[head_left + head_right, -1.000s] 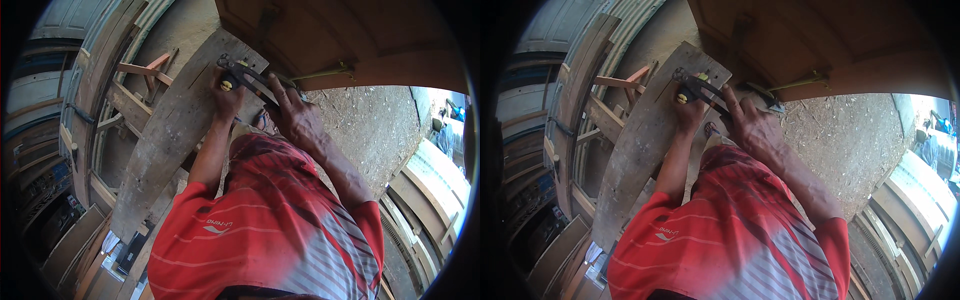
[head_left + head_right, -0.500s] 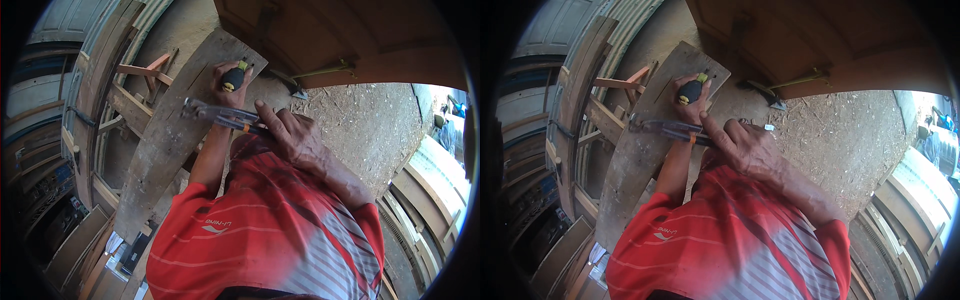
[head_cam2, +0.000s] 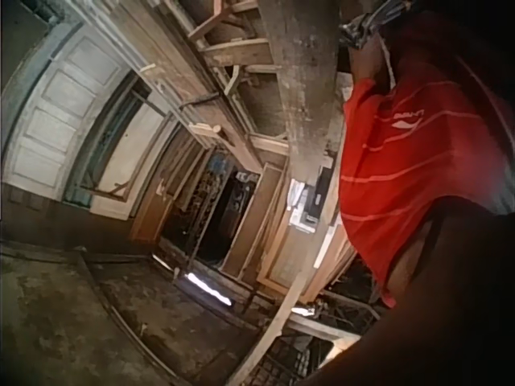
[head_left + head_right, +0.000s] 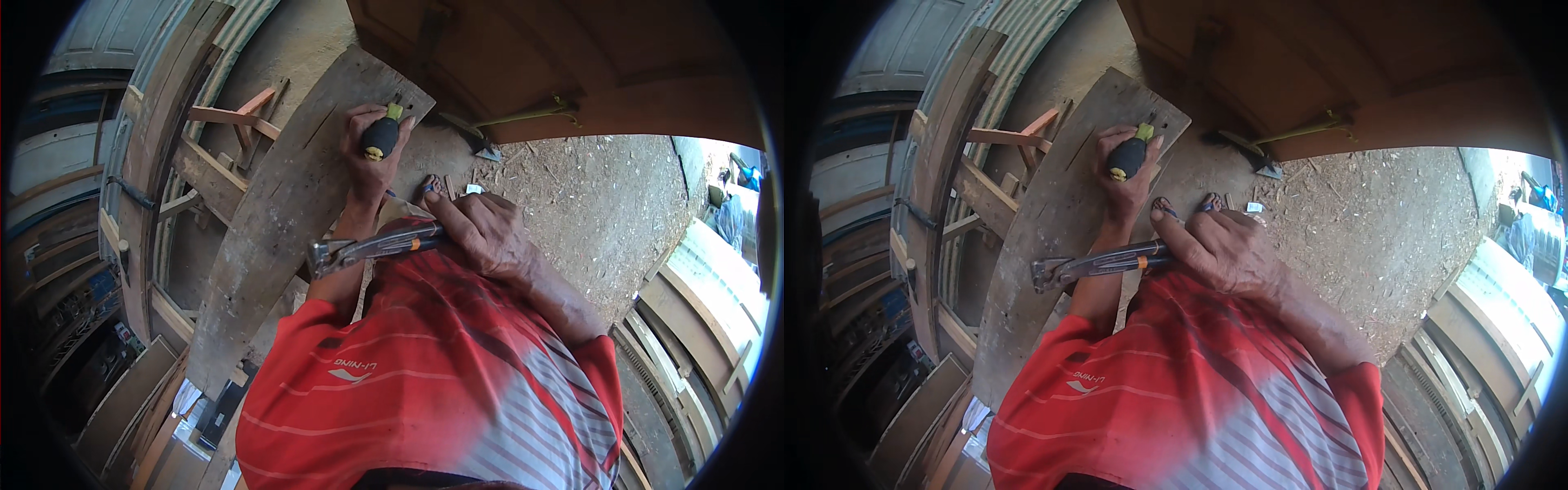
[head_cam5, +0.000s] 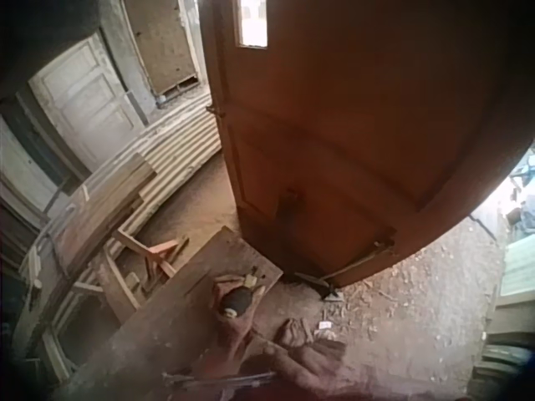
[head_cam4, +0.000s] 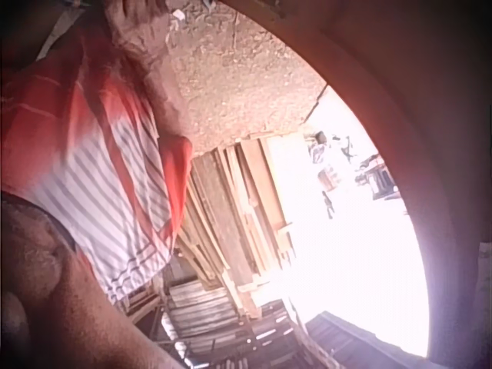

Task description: The person extracts nails from a wooden board using pincers while holding a screwdriver in the other hand.

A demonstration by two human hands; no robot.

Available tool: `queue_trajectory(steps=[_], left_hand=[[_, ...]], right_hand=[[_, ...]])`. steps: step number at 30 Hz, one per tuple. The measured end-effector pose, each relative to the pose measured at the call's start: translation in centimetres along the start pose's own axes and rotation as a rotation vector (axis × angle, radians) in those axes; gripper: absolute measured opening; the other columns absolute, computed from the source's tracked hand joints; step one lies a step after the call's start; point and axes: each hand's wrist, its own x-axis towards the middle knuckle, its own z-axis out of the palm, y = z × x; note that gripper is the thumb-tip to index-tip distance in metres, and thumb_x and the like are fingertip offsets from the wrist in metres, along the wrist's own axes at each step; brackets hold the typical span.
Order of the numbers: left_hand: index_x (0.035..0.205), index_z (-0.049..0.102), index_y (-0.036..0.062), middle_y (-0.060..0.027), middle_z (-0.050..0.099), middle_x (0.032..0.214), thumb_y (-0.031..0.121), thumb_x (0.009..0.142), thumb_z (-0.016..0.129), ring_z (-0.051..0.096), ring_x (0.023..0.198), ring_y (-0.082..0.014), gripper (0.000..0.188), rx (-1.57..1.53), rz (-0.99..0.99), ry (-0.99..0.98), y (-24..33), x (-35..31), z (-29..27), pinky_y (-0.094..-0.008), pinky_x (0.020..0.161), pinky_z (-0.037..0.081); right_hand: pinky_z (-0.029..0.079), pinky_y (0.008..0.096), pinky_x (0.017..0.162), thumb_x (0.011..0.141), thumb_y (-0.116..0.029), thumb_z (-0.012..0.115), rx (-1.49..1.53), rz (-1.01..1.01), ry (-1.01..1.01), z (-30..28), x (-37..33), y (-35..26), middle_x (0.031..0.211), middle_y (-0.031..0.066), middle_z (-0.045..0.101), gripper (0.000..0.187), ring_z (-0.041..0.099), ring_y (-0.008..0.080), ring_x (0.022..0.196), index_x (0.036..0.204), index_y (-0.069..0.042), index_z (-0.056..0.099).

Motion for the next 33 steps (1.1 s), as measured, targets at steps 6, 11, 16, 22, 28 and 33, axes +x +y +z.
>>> queue_trajectory(steps=[6, 11, 16, 22, 28, 33], left_hand=[[0.104, 0.058, 0.0046, -0.016, 0.069, 0.108, -0.002, 0.079, 0.083, 0.069, 0.097, -0.0235, 0.036, -0.096, -0.087, 0.02, 0.2, 0.0, -0.2, -0.0368, 0.085, 0.057], [0.107, 0.055, 0.0044, -0.0158, 0.07, 0.108, 0.0, 0.085, 0.077, 0.068, 0.095, -0.0209, 0.032, -0.087, -0.108, -0.064, 0.3, 1.0, -0.4, -0.0345, 0.084, 0.056], [0.103, 0.055, 0.0048, -0.0143, 0.072, 0.104, 0.0, 0.082, 0.079, 0.071, 0.09, -0.0212, 0.032, -0.08, -0.147, -0.194, 0.1, 2.9, -1.1, -0.0345, 0.077, 0.058], [0.105, 0.059, 0.0037, -0.0127, 0.069, 0.098, 0.003, 0.081, 0.081, 0.07, 0.089, -0.022, 0.033, 0.055, -0.125, -0.37, 1.0, 4.8, -1.7, -0.0351, 0.077, 0.057], [0.105, 0.059, 0.0033, -0.014, 0.07, 0.101, 0.001, 0.083, 0.079, 0.07, 0.092, -0.0237, 0.03, 0.008, -0.047, -0.329, -0.3, 3.6, -1.5, -0.0354, 0.08, 0.057], [0.105, 0.056, 0.003, -0.0162, 0.069, 0.106, -0.003, 0.082, 0.078, 0.07, 0.094, -0.0289, 0.032, -0.019, 0.06, -0.31, -0.6, 3.3, -1.1, -0.0381, 0.078, 0.057]], right_hand=[[0.055, 0.0411, 0.058, 0.084, -0.02, 0.079, 0.184, 0.405, -0.093, 0.9, -2.8, 0.3, 0.091, 0.0125, 0.064, 0.073, 0.066, 0.0301, 0.067, 0.146, -0.003, 0.043], [0.055, 0.0422, 0.057, 0.086, -0.02, 0.078, 0.155, 0.44, -0.058, 1.4, -2.8, 0.5, 0.089, 0.0131, 0.063, 0.071, 0.067, 0.0289, 0.067, 0.145, -0.002, 0.043], [0.054, 0.0416, 0.055, 0.086, -0.02, 0.078, 0.185, 0.395, -0.027, 1.1, -0.5, -0.2, 0.086, 0.0129, 0.062, 0.073, 0.066, 0.0275, 0.065, 0.147, -0.001, 0.042], [0.053, 0.0404, 0.054, 0.085, -0.022, 0.078, 0.14, 0.352, 0.036, 1.0, 1.7, 0.0, 0.085, 0.0114, 0.06, 0.079, 0.064, 0.0269, 0.063, 0.151, -0.003, 0.039], [0.053, 0.0393, 0.051, 0.087, -0.026, 0.075, 0.084, 0.325, 0.015, -0.2, 2.4, -1.7, 0.083, 0.0098, 0.056, 0.078, 0.061, 0.025, 0.06, 0.152, -0.005, 0.038], [0.053, 0.0385, 0.051, 0.085, -0.024, 0.074, 0.005, 0.328, -0.025, 1.4, 1.0, 0.3, 0.081, 0.0089, 0.054, 0.077, 0.061, 0.0237, 0.06, 0.151, -0.004, 0.041]])
